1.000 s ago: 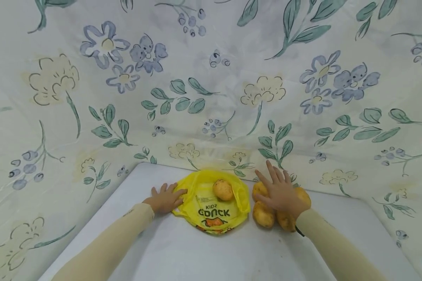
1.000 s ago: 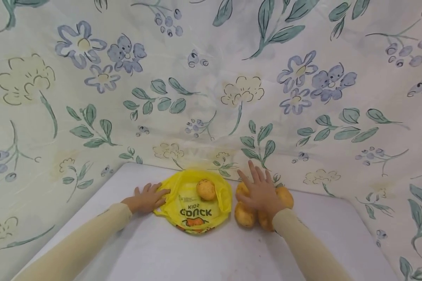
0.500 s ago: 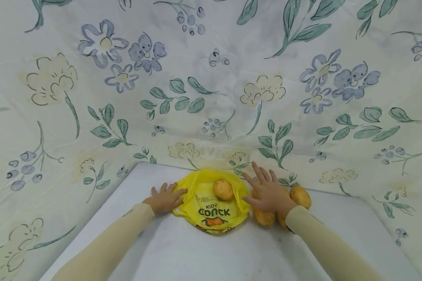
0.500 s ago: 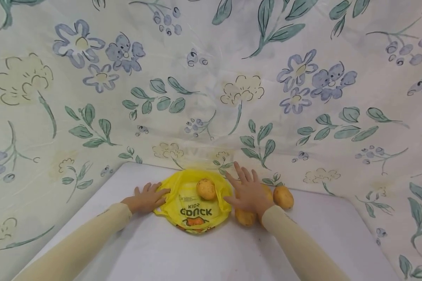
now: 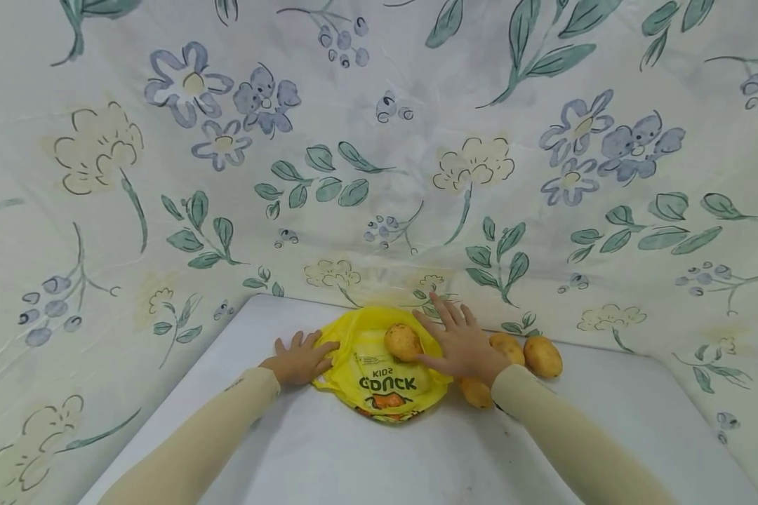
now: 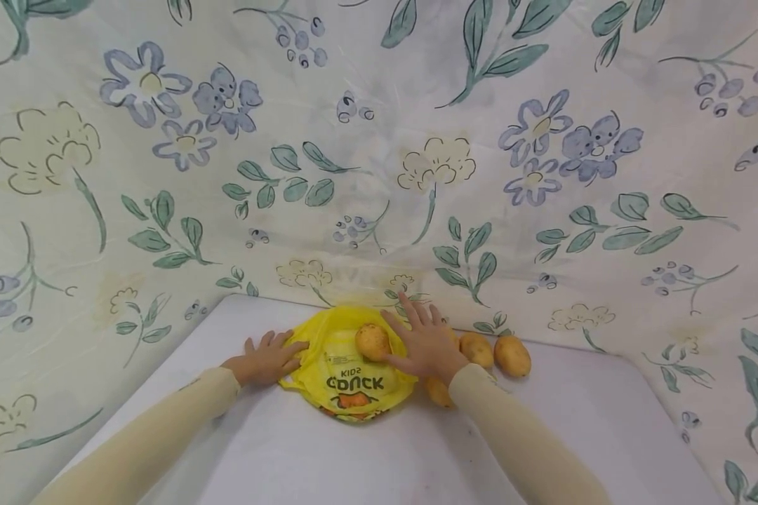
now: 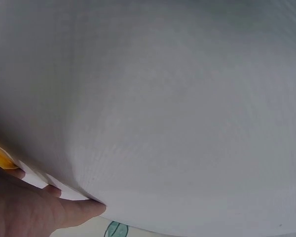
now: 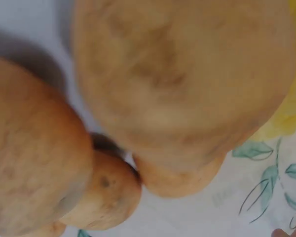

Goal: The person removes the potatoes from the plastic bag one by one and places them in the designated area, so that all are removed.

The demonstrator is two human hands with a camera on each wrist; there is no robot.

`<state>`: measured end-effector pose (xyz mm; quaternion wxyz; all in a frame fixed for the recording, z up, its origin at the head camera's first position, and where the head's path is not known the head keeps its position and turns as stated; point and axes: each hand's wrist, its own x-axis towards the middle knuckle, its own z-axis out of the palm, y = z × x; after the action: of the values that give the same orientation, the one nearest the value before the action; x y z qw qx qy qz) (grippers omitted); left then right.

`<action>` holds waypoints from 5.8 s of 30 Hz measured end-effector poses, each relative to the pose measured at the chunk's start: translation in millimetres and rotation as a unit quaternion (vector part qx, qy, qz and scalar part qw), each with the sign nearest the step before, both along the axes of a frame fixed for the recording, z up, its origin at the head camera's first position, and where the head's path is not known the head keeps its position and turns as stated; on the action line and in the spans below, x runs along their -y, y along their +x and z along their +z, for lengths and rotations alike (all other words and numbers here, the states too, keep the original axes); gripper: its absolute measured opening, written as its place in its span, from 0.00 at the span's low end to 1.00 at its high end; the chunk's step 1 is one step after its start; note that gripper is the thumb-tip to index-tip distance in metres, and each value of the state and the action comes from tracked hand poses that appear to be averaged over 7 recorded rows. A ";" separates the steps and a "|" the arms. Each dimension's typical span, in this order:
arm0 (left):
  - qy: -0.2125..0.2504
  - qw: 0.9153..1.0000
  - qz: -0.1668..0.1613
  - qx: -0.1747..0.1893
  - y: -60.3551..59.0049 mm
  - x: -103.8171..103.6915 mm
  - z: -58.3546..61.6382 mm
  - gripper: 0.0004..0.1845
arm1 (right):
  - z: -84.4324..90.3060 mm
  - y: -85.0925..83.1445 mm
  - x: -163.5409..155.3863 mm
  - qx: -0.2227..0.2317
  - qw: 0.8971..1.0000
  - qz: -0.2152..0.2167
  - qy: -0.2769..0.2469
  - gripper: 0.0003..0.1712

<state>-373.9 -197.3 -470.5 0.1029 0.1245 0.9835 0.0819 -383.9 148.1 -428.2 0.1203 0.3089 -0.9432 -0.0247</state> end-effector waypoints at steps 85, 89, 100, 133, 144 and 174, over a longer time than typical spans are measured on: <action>-0.013 1.000 0.002 -0.003 3.6 -1.2 0.3 0.29 | -20.6 -0.1 70.3 0.188 0.981 0.014 -0.042 0.46; -0.016 1.000 -0.002 -0.003 3.5 -1.6 2.2 0.29 | -18.4 3.7 71.4 0.196 0.980 0.006 -0.039 0.47; -0.012 1.000 -0.003 -0.011 -0.7 0.7 -3.5 0.29 | -25.0 9.6 71.8 0.240 0.970 0.004 -0.034 0.48; -0.009 1.000 -0.004 -0.009 -2.8 -1.0 -4.9 0.29 | -33.0 13.5 65.5 0.329 0.931 -0.026 -0.156 0.57; -0.013 1.000 0.004 -0.001 -6.2 -0.9 -5.2 0.30 | -35.0 12.2 66.9 0.350 0.922 -0.023 -0.164 0.55; -0.014 1.000 0.003 0.000 -5.9 -2.5 -2.5 0.30 | -32.5 17.0 69.7 0.410 0.876 -0.081 -0.241 0.54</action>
<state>-379.8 -194.8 -473.0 0.1048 0.1198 0.9848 0.0688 -366.9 78.4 -460.6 -0.2092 0.1747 -0.9063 0.3230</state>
